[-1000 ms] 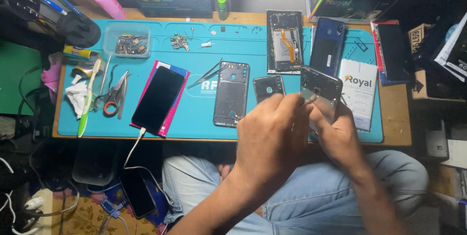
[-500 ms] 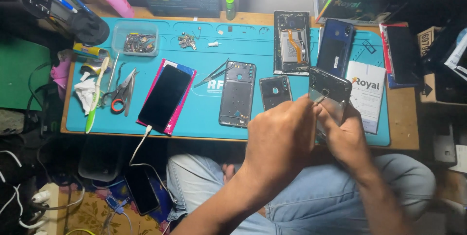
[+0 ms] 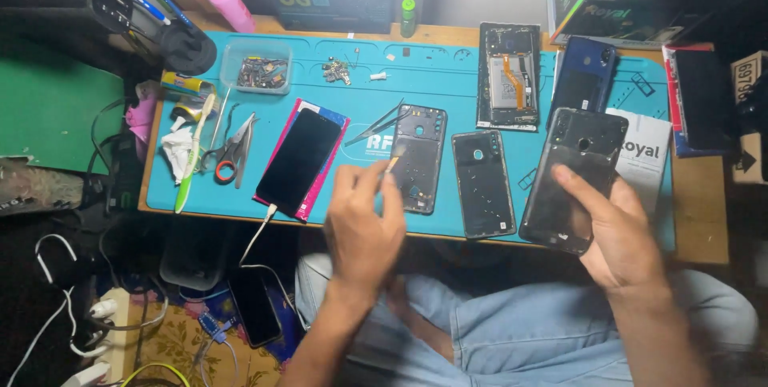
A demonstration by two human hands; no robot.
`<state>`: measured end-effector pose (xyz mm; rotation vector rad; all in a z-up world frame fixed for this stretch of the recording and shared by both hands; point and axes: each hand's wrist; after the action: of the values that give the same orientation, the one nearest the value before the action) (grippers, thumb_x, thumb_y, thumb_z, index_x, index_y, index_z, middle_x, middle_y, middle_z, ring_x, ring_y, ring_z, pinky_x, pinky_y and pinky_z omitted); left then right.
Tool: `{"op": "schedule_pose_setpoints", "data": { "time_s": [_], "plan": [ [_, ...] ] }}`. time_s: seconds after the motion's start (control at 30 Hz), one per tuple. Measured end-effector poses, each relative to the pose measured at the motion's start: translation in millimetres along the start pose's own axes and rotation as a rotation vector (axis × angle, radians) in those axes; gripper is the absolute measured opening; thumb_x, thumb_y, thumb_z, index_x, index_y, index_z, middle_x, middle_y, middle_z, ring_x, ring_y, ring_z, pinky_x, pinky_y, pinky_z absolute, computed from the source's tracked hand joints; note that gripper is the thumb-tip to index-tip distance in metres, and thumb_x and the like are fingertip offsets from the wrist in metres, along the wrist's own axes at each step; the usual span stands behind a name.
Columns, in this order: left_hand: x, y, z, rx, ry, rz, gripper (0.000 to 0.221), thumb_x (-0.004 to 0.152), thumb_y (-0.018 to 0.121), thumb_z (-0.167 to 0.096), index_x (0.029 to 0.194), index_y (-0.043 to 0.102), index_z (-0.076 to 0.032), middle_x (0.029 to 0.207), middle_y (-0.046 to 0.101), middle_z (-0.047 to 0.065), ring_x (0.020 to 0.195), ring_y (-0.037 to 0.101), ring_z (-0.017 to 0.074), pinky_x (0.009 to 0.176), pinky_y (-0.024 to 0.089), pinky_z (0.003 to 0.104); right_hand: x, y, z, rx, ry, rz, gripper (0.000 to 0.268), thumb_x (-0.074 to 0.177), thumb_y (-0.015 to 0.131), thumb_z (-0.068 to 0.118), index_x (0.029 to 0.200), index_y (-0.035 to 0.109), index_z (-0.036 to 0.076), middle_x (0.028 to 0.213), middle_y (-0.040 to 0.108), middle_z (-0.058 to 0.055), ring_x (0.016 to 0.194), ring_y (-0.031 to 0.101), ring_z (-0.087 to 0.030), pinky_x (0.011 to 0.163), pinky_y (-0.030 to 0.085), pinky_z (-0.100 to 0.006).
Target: Disassembling a mobile phone to access and remove internal components using a prying tool.
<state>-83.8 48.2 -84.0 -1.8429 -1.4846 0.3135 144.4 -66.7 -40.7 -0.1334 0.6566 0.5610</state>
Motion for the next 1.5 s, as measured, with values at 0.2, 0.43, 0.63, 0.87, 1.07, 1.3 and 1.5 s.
{"op": "schedule_pose_setpoints", "data": {
  "time_s": [0.2, 0.43, 0.63, 0.87, 1.07, 1.3, 1.5],
  "plan": [
    [2.1, 11.4, 58.4, 0.295, 0.1, -0.068, 0.028, 0.097, 0.074, -0.005, 0.123, 0.081, -0.011, 0.101, 0.063, 0.011, 0.092, 0.061, 0.0337, 0.077, 0.052, 0.05, 4.8, -8.1, -14.1, 0.103, -0.092, 0.174, 0.057, 0.099, 0.057, 0.001, 0.155, 0.054, 0.011, 0.14, 0.068, -0.006, 0.125, 0.065, -0.017, 0.104, 0.056, -0.031],
    [9.0, 32.0, 72.7, 0.269, 0.222, -0.188, 0.018, 0.095, 0.075, -0.01, 0.113, 0.08, -0.008, 0.088, 0.06, 0.008, 0.082, 0.063, 0.0314, 0.071, 0.051, 0.043, 10.4, -33.6, -17.9, 0.175, 0.012, 0.469, 0.043, 0.106, 0.055, 0.042, 0.122, 0.063, 0.003, 0.079, 0.055, -0.007, 0.071, 0.053, -0.018, 0.063, 0.04, -0.034],
    [8.1, 38.6, 73.0, 0.279, 0.238, -0.229, 0.017, 0.099, 0.076, -0.016, 0.114, 0.08, -0.01, 0.09, 0.06, 0.007, 0.079, 0.06, 0.03, 0.071, 0.048, 0.043, -2.4, -20.8, -7.6, 0.477, 0.115, 0.33, 0.048, 0.106, 0.049, 0.038, 0.129, 0.071, 0.001, 0.122, 0.074, -0.031, 0.108, 0.07, -0.047, 0.095, 0.052, -0.057],
    [7.3, 42.4, 76.9, 0.283, 0.228, -0.251, 0.017, 0.098, 0.078, -0.017, 0.113, 0.081, -0.011, 0.09, 0.061, 0.006, 0.079, 0.059, 0.0292, 0.072, 0.047, 0.042, -28.6, 6.6, 29.0, 0.383, 0.234, 0.195, 0.072, 0.104, 0.027, 0.048, 0.147, 0.059, 0.001, 0.159, 0.06, -0.036, 0.146, 0.056, -0.056, 0.115, 0.041, -0.073],
    [6.9, 43.1, 74.1, 0.272, 0.215, -0.253, 0.016, 0.097, 0.078, -0.015, 0.112, 0.081, -0.01, 0.09, 0.061, 0.007, 0.08, 0.06, 0.0298, 0.072, 0.047, 0.042, 0.9, -28.0, -2.1, 0.487, 0.208, 0.302, 0.064, 0.11, 0.039, 0.061, 0.13, 0.07, 0.008, 0.136, 0.073, -0.029, 0.131, 0.068, -0.049, 0.112, 0.048, -0.069],
    [6.0, 42.7, 74.0, 0.262, 0.205, -0.264, 0.015, 0.096, 0.078, -0.014, 0.11, 0.081, -0.01, 0.089, 0.061, 0.006, 0.079, 0.061, 0.029, 0.072, 0.048, 0.042, 6.5, -36.8, -3.5, 0.533, 0.239, 0.297, 0.064, 0.103, 0.045, 0.063, 0.133, 0.071, 0.012, 0.138, 0.072, -0.027, 0.132, 0.068, -0.046, 0.114, 0.048, -0.067],
    [5.6, 39.8, 73.5, 0.231, 0.212, -0.277, 0.014, 0.098, 0.075, -0.014, 0.109, 0.081, -0.009, 0.087, 0.059, 0.005, 0.076, 0.059, 0.0261, 0.069, 0.046, 0.04, -9.1, -27.4, 4.1, 0.473, 0.247, 0.279, 0.066, 0.1, 0.044, 0.067, 0.135, 0.07, 0.017, 0.139, 0.072, -0.022, 0.131, 0.068, -0.042, 0.116, 0.048, -0.065]
  ]
}}
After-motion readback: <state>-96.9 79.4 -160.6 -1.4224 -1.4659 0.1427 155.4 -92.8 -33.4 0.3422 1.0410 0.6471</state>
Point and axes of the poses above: each hand's wrist, its own x-axis towards the middle knuckle, its own y-axis out of the palm, z = x × y
